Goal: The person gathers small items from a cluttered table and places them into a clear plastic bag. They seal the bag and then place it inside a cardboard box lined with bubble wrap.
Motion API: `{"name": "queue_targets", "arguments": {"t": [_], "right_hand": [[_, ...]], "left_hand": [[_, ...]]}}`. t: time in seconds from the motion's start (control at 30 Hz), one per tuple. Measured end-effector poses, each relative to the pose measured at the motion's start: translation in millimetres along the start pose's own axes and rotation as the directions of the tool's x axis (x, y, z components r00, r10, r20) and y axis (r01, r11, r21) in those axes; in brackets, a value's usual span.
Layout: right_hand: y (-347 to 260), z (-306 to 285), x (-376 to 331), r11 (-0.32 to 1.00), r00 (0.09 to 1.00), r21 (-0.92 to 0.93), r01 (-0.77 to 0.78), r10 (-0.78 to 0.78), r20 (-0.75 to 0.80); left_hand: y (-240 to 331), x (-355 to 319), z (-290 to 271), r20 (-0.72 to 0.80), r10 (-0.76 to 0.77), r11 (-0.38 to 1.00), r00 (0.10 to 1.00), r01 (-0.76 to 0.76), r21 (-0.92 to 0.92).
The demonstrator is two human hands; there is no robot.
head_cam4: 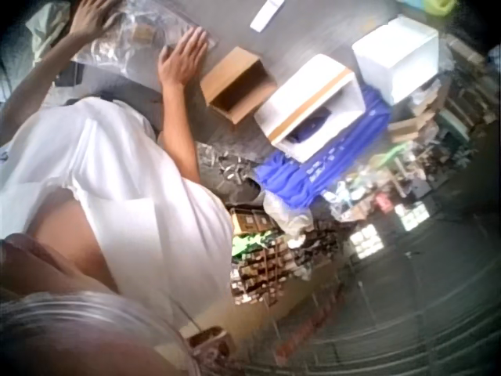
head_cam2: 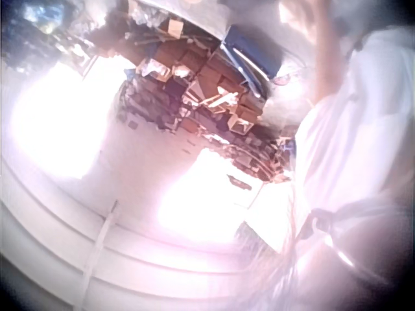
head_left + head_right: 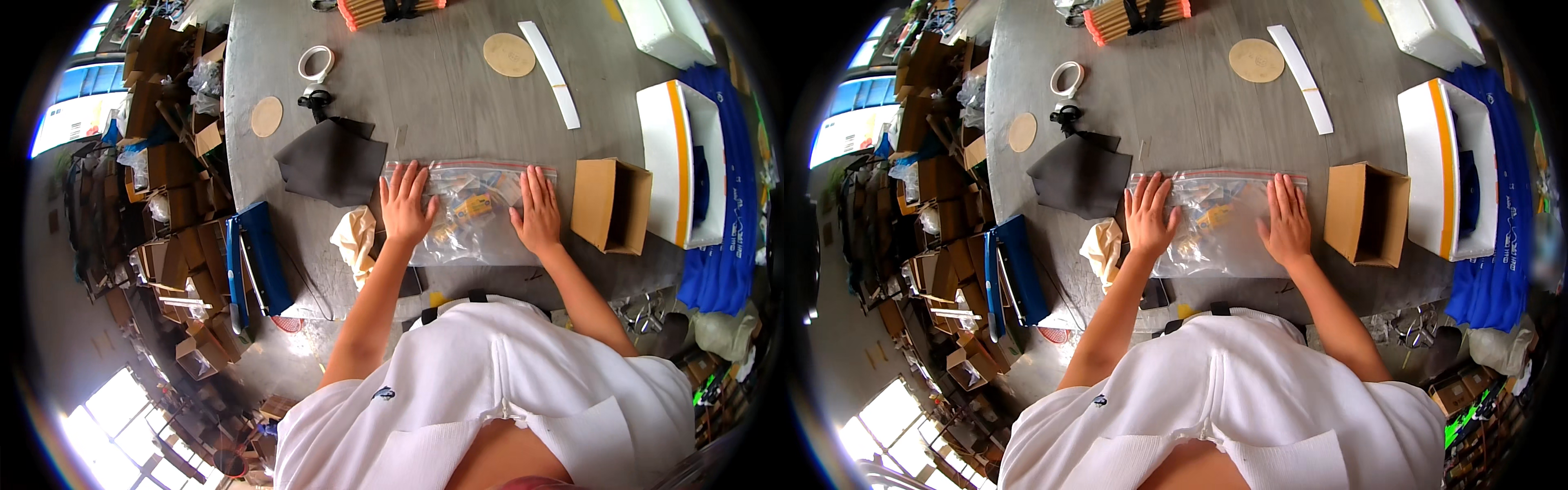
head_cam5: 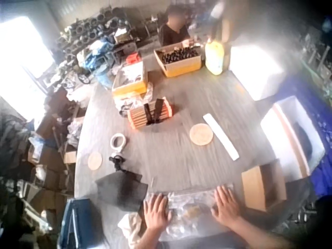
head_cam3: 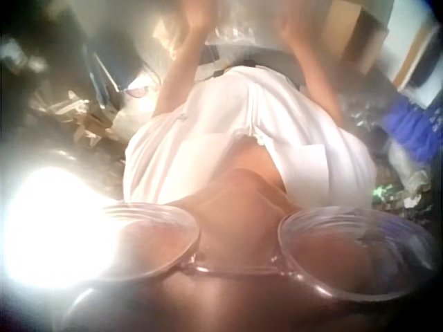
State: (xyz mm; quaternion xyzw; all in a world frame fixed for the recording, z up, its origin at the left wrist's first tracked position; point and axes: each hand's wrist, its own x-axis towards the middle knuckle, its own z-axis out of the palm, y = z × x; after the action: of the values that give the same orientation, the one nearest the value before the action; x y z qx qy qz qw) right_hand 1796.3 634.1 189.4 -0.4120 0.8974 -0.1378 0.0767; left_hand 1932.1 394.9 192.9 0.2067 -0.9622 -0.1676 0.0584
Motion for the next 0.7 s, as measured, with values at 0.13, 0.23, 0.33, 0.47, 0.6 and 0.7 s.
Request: {"name": "queue_targets", "arguments": {"t": [0.13, 0.23, 0.33, 0.47, 0.6, 0.7], "right_hand": [[11.2, -6.3, 14.2, 0.999, 0.998, 0.033, 0.014, -0.012, -0.054], [6.7, -10.8, 34.3, 0.998, 0.998, 0.061, -0.015, 0.019, -0.068], [-5.3, -11.2, 57.0, 0.991, 0.998, 0.134, 0.015, -0.008, -0.056], [-41.4, -11.4, 78.3, 0.961, 0.984, 0.212, 0.175, -0.168, -0.053], [-81.1, -16.4, 99.9, 0.879, 0.936, 0.323, 0.352, -0.330, -0.121], [-109.2, -21.4, 122.9, 0.798, 0.947, 0.552, 0.243, -0.319, 0.043]], "left_hand": [[-20.8, 16.7, 0.9, -0.154, -0.067, 0.994, 0.986, 0.053, -0.093], [-30.6, 33.0, -3.5, -0.163, -0.294, 0.954, 0.942, 0.278, -0.112], [-36.9, 44.6, -8.0, -0.093, -0.400, 0.899, 0.912, 0.370, -0.233], [-61.5, 42.9, 12.4, -0.091, -0.500, 0.719, 0.861, 0.354, -0.598], [-27.4, 36.4, -36.4, 0.146, -0.485, 0.295, 0.862, 0.319, -0.901], [-20.7, 24.9, -54.9, 0.117, -0.407, 0.139, 0.906, 0.188, -0.972]]}}
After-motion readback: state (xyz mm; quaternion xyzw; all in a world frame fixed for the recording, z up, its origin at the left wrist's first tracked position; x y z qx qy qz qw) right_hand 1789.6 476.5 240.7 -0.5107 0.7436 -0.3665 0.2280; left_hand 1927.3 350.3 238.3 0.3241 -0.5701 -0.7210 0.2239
